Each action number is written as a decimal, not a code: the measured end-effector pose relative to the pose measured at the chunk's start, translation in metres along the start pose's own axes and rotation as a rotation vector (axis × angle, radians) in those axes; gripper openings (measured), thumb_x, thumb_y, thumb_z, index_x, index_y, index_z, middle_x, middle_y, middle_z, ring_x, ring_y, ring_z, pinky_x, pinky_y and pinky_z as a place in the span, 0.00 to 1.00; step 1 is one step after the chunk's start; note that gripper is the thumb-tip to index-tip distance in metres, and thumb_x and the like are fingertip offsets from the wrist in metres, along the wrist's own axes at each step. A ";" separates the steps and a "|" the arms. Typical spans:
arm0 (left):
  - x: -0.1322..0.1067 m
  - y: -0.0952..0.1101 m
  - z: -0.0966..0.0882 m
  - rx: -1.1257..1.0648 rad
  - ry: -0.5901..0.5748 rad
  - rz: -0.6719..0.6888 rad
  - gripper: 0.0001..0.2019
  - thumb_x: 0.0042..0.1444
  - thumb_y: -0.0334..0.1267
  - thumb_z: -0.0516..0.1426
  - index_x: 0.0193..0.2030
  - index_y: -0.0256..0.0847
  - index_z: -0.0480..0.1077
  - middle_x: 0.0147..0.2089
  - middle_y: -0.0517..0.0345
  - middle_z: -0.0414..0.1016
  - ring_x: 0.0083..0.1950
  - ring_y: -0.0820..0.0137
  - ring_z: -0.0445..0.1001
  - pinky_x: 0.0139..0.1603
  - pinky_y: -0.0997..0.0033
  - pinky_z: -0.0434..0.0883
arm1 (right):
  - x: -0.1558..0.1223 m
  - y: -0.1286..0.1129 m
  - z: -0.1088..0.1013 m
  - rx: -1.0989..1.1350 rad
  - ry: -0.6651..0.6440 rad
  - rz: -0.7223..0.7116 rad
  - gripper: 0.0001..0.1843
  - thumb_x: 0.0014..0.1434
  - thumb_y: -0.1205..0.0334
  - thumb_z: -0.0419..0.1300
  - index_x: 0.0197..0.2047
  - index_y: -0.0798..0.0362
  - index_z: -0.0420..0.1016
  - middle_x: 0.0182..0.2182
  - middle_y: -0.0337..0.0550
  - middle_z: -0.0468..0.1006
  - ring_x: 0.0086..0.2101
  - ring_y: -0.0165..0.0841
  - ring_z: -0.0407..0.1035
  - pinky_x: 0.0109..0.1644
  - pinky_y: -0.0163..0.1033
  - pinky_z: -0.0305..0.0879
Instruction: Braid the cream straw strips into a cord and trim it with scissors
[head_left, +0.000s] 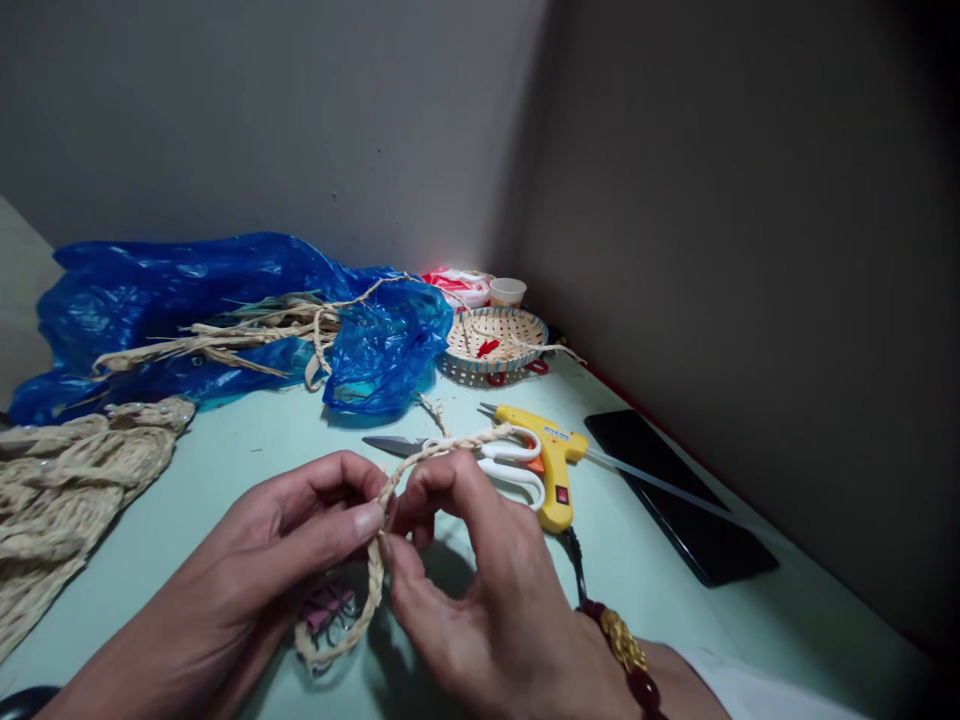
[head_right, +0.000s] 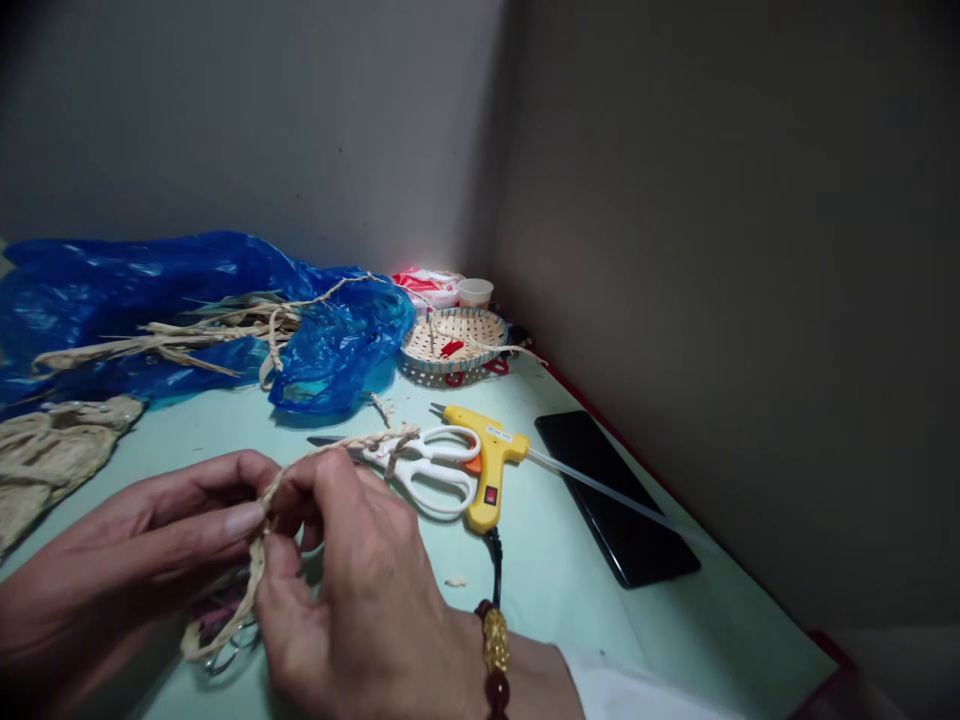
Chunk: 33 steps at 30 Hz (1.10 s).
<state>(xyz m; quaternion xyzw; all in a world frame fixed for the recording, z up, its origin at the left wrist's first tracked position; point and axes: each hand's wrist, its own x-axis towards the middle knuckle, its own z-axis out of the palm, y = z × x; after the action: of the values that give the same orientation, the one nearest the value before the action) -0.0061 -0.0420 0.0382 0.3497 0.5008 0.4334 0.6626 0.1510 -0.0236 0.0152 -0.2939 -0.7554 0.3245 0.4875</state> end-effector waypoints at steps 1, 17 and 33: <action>0.000 0.000 0.001 -0.031 -0.001 -0.015 0.05 0.51 0.37 0.64 0.35 0.43 0.74 0.30 0.61 0.74 0.28 0.74 0.72 0.28 0.80 0.71 | 0.000 0.000 -0.001 -0.025 0.001 -0.029 0.12 0.52 0.77 0.55 0.37 0.51 0.61 0.30 0.37 0.69 0.31 0.28 0.66 0.36 0.33 0.65; 0.001 0.005 0.003 -0.152 0.045 -0.030 0.08 0.47 0.36 0.66 0.35 0.45 0.74 0.32 0.62 0.75 0.33 0.70 0.74 0.34 0.73 0.76 | -0.001 -0.001 -0.001 0.034 -0.007 -0.044 0.12 0.51 0.77 0.54 0.32 0.50 0.60 0.26 0.34 0.65 0.27 0.27 0.62 0.32 0.32 0.62; 0.000 -0.005 -0.005 0.010 0.151 0.080 0.17 0.50 0.41 0.66 0.48 0.51 0.72 0.44 0.59 0.78 0.46 0.63 0.77 0.41 0.74 0.76 | 0.004 0.005 -0.002 0.136 0.037 0.245 0.07 0.54 0.71 0.57 0.38 0.53 0.66 0.32 0.39 0.72 0.31 0.29 0.66 0.36 0.35 0.66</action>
<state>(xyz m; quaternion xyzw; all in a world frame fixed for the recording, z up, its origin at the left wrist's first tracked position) -0.0097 -0.0441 0.0323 0.3390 0.5372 0.4822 0.6033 0.1516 -0.0171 0.0145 -0.3562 -0.6812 0.4265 0.4767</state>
